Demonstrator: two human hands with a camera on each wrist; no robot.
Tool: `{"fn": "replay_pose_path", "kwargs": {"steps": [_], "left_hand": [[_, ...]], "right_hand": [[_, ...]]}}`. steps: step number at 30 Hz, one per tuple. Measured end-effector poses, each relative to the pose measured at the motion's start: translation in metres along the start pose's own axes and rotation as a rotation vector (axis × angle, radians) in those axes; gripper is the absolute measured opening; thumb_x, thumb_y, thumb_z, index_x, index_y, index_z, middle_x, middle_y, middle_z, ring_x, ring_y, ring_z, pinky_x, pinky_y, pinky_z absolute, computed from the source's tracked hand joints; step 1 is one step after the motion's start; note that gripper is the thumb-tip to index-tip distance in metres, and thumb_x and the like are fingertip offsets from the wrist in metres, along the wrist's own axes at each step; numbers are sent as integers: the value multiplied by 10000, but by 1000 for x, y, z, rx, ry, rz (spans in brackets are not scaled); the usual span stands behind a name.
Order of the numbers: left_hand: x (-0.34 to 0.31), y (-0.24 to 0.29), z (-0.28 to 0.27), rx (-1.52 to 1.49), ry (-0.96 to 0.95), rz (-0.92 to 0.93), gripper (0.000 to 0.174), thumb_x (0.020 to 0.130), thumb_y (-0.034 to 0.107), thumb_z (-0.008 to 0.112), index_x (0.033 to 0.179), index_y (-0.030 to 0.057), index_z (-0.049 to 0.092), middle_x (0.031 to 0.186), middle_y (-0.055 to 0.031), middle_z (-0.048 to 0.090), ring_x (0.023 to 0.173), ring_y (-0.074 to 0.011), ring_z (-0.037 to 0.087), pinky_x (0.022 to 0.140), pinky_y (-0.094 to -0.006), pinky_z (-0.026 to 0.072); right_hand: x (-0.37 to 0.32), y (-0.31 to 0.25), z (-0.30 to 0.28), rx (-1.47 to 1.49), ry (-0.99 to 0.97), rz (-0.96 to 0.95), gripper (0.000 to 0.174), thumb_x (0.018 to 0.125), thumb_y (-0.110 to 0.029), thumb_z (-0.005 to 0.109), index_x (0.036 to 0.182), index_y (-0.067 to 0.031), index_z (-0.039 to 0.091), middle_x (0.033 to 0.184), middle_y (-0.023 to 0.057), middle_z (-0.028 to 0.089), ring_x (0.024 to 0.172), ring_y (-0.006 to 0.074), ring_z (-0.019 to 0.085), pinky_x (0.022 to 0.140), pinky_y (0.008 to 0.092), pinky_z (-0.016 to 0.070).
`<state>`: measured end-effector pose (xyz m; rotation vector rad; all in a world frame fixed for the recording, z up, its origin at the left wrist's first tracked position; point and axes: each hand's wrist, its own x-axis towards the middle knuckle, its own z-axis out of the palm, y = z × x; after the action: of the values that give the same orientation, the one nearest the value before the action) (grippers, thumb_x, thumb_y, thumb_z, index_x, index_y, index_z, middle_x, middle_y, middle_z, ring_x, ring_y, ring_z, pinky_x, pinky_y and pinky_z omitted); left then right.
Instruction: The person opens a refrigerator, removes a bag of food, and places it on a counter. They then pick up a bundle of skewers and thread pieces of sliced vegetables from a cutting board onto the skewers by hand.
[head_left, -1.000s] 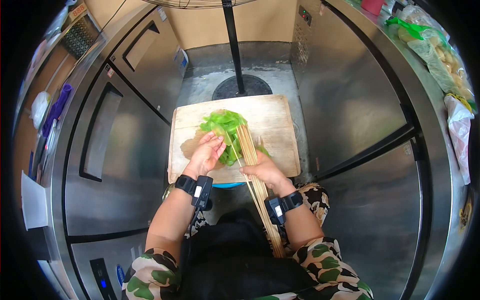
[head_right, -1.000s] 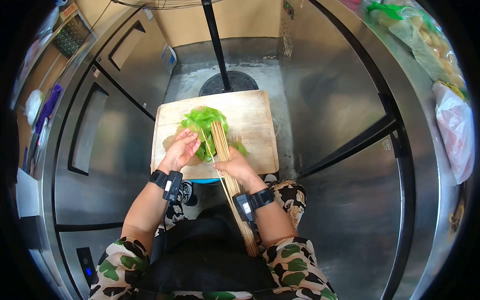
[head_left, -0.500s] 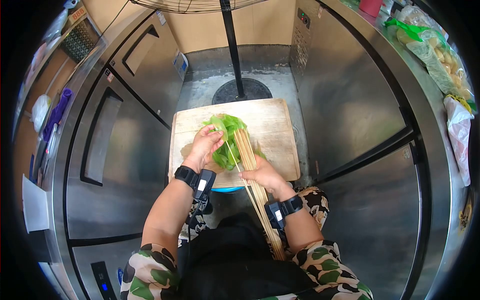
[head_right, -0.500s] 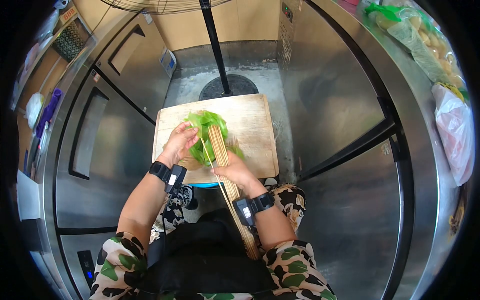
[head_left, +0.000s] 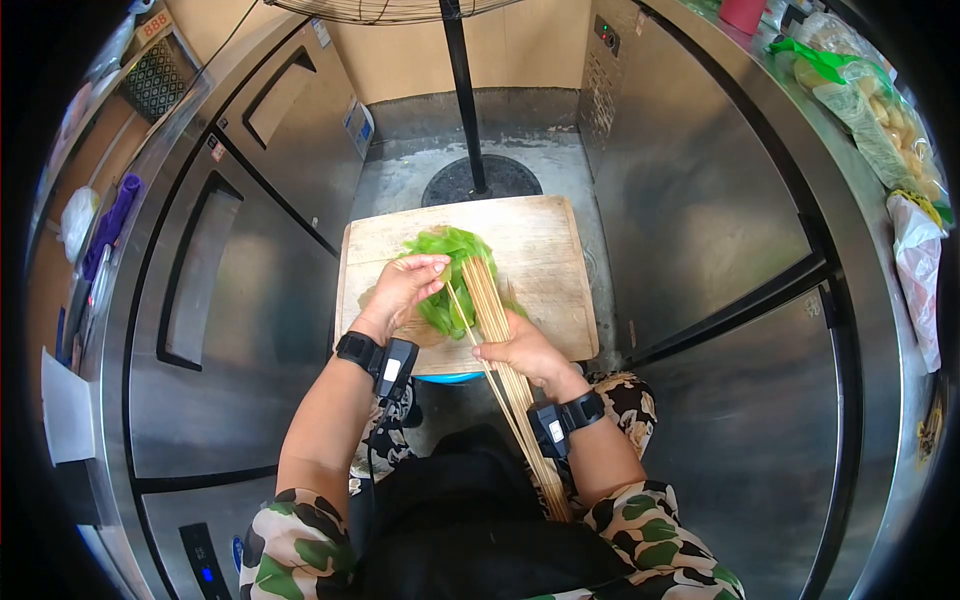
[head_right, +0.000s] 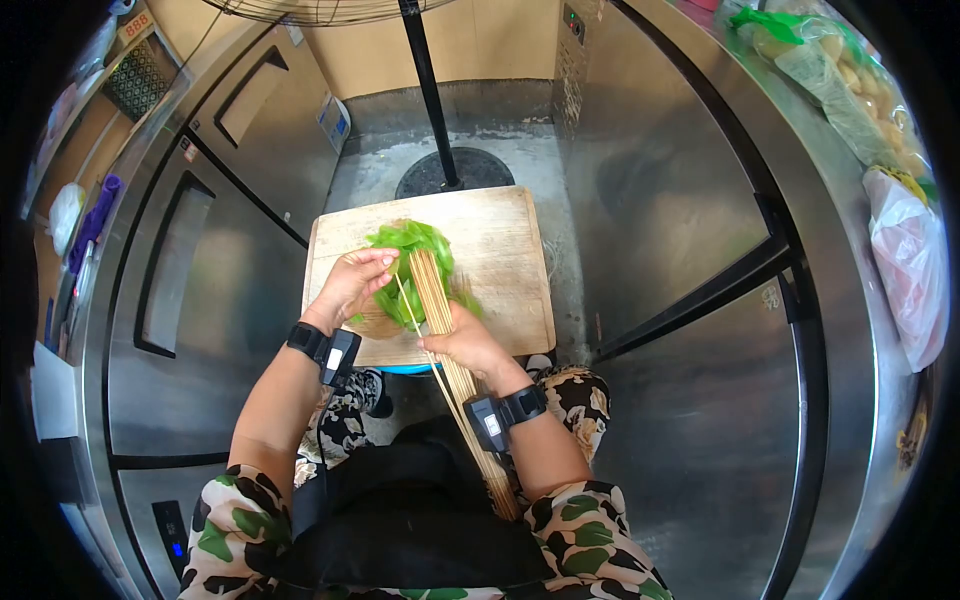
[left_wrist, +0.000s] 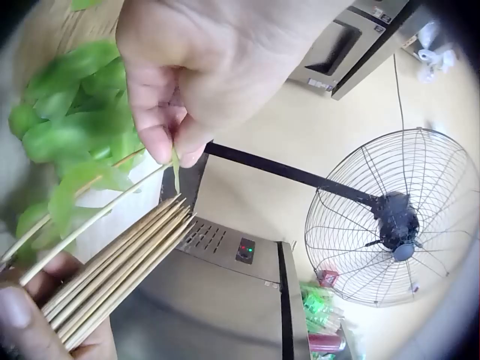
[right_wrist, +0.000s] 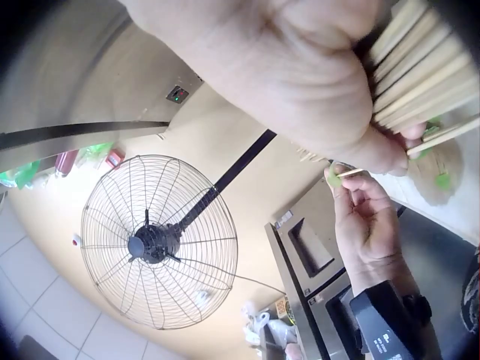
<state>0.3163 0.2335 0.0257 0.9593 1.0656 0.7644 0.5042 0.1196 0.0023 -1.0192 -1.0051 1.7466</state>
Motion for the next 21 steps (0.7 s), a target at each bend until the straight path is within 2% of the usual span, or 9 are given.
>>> {"fn": "replay_pose_path", "kwargs": {"steps": [5, 11, 15, 18, 21], "left_hand": [[-3, 3, -7, -2, -109, -48, 179, 854, 59, 584, 1022, 4, 609, 942, -30, 613, 802, -70, 574, 734, -171, 501], [-14, -1, -3, -72, -224, -223, 191, 854, 63, 588, 1032, -6, 596, 940, -33, 609, 832, -90, 585, 749, -194, 512], [-13, -7, 1, -109, -250, -180, 215, 856, 68, 586, 1063, 10, 574, 960, -39, 604, 838, -99, 592, 752, -202, 516], [-21, -2, 12, -102, -73, -68, 258, 856, 68, 584, 1106, 15, 543, 947, -41, 603, 824, -100, 589, 745, -213, 519], [-13, -6, 6, -74, 9, -12, 258, 864, 90, 580, 1111, 47, 516, 937, -29, 590, 852, -97, 575, 725, -212, 520]], "right_hand": [[2, 3, -1, 22, -29, -13, 334, 744, 38, 649, 1030, -31, 490, 746, 14, 541, 611, 82, 527, 535, 214, 441], [1, 1, 1, -10, 10, 7, 341, 740, 46, 646, 1034, -31, 492, 757, 11, 542, 629, 81, 531, 545, 218, 448], [1, -1, -1, -11, 15, 3, 344, 738, 51, 643, 1036, -31, 492, 769, 11, 542, 634, 82, 532, 548, 220, 451], [-1, -5, 0, 8, 6, 6, 343, 736, 50, 643, 1032, -31, 490, 768, 11, 540, 630, 81, 529, 545, 218, 449], [-2, -6, 2, 0, 1, 18, 341, 735, 48, 646, 1027, -32, 488, 755, 8, 534, 623, 80, 526, 543, 217, 447]]}}
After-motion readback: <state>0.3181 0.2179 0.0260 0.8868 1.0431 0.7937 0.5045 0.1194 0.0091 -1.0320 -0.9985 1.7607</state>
